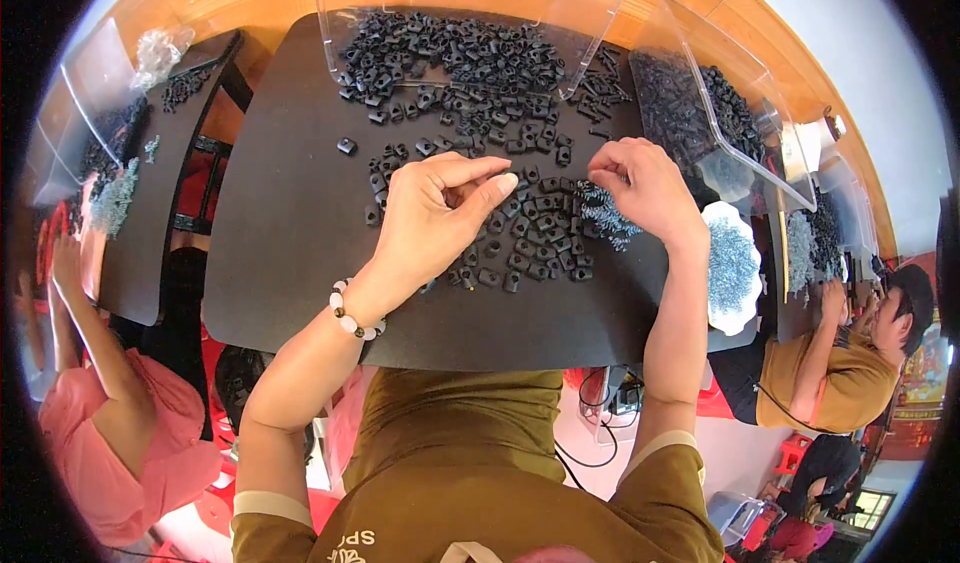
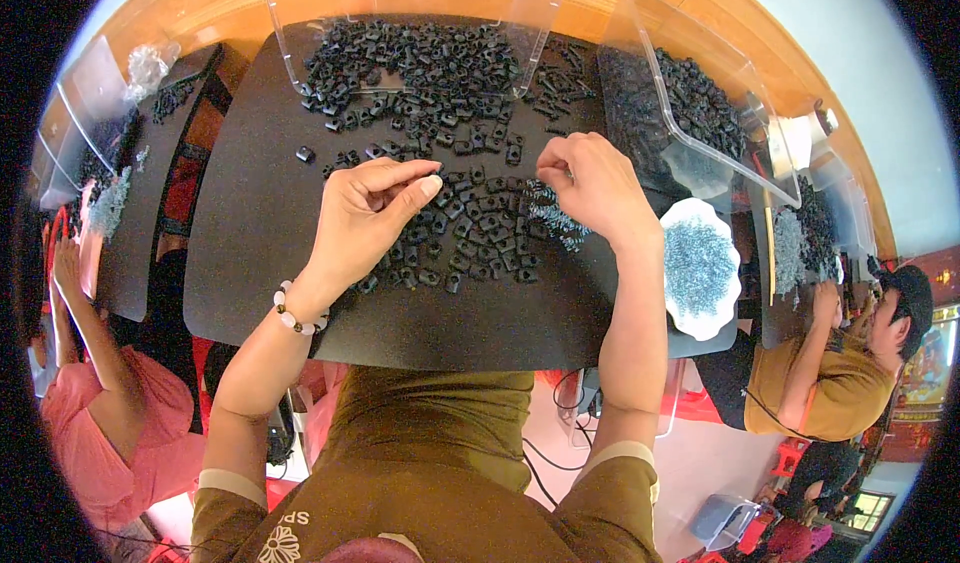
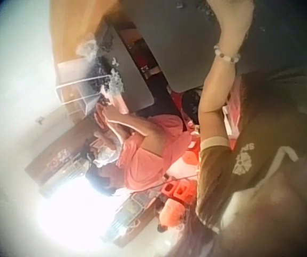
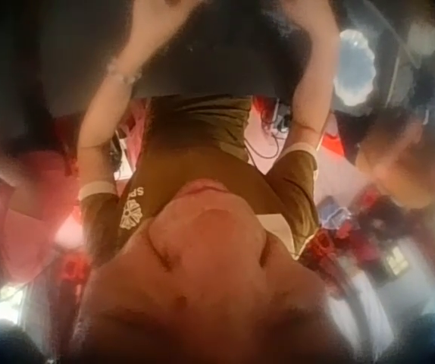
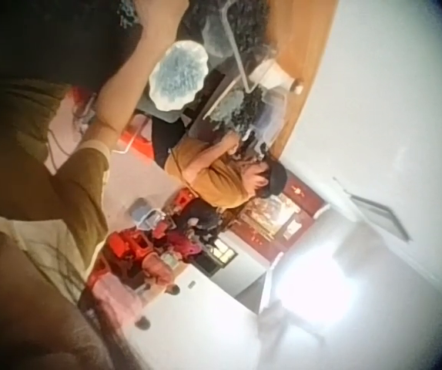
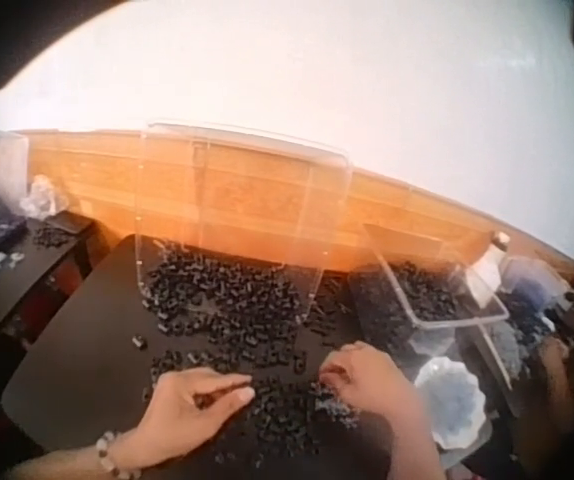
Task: The person sorts small plastic parts and rubber parts by hand, inspecting them one by one and placing them into bins or onto a plate.
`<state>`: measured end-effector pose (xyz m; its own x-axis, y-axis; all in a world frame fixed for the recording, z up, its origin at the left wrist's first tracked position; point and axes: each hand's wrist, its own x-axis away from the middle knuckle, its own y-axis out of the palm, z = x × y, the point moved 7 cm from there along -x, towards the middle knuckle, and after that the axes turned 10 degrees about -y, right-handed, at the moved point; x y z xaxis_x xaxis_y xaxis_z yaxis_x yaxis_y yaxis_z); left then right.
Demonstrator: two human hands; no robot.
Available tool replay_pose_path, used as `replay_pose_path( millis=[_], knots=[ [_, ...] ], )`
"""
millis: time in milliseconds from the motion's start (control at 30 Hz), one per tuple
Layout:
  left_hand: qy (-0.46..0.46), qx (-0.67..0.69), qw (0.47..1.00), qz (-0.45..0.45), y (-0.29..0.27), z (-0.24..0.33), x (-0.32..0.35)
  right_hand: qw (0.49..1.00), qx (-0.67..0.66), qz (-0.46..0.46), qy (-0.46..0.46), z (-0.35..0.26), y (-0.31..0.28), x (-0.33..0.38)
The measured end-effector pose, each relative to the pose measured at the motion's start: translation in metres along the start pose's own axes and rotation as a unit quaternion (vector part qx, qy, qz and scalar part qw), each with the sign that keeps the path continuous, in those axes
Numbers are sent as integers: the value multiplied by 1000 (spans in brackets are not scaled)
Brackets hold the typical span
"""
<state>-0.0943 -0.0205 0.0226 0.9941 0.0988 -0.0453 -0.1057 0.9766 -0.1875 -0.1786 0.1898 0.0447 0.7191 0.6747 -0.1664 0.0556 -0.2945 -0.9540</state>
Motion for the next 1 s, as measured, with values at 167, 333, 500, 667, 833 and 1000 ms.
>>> replay_pose_path(
  millis=[167,333,500,667,833,1000],
  knots=[
    [17,11,1000,8,-2,0,0,996,-51,-70,-16,-11,7,0],
    [22,15,1000,12,0,-1,0,996,1,-88,-17,-12,14,-1],
    [33,-1,999,6,1,-2,0,996,7,-84,-14,-11,17,-2],
    [36,-1,999,9,0,-3,0,995,8,-95,-18,-17,18,-4],
    [11,45,999,-16,0,-6,-2,996,-60,-16,-60,-23,4,-8],
    [-119,164,972,-123,13,-17,-1,801,-588,111,-22,-35,9,-10]
  ],
)
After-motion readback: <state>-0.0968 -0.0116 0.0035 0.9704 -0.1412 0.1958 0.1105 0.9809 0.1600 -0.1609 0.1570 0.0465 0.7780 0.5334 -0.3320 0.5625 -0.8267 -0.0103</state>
